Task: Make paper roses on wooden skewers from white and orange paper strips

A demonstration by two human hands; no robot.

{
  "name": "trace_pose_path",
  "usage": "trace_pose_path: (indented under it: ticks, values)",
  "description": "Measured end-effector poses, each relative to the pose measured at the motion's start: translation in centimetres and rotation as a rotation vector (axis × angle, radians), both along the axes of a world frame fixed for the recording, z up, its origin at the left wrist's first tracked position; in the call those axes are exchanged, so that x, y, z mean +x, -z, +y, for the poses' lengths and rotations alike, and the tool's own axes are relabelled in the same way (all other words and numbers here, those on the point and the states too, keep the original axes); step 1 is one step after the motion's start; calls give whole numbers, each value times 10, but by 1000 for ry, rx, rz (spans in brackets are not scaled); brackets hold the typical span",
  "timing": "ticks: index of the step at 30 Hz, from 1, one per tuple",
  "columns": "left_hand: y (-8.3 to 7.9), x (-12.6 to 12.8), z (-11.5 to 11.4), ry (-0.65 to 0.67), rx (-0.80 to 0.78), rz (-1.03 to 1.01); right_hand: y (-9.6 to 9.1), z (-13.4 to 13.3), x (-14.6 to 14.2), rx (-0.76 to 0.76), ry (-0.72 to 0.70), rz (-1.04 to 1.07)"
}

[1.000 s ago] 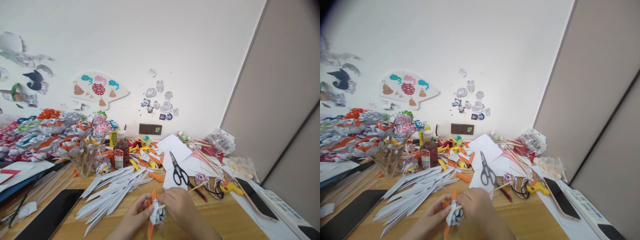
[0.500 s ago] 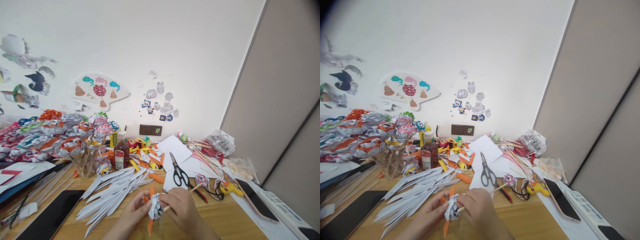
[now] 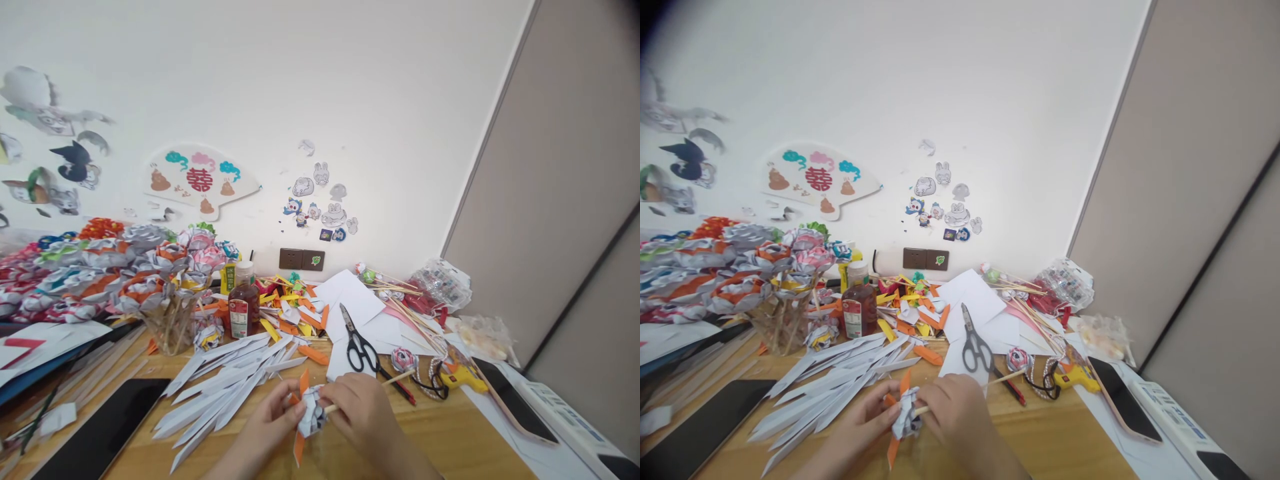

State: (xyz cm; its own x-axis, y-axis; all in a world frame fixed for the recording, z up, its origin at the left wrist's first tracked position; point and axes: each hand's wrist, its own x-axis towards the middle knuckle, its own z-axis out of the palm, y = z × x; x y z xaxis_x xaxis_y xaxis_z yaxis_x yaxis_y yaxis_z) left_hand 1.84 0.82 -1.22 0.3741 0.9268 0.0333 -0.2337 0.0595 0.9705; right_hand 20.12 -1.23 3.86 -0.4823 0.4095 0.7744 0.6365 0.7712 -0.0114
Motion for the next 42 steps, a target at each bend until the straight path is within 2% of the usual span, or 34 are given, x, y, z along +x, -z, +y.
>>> trace_pose_path:
  ticks: [6,13,16,23,31,35,39,42]
  values:
    - [-2,3,1,-7,13,-2,-1,0,1,54,54,-84]
    - [-25,2,-10,-28,2,-7,-1,0,-1,130,84,-112]
    - [-28,3,-12,-42,-13,-20,0,0,-1,131,76,-110]
    - [-19,2,-9,-23,31,-4,4,1,0,87,28,-133]
    - [12,0,3,10,86,-50,2,1,0,71,3,-162]
    - [8,0,2,45,93,-46,2,1,0,70,7,-144]
    - [1,-1,-1,-6,107,-21,0,0,-1,106,38,-88]
    - [3,-1,0,-33,112,-21,-1,-1,-1,139,61,-94]
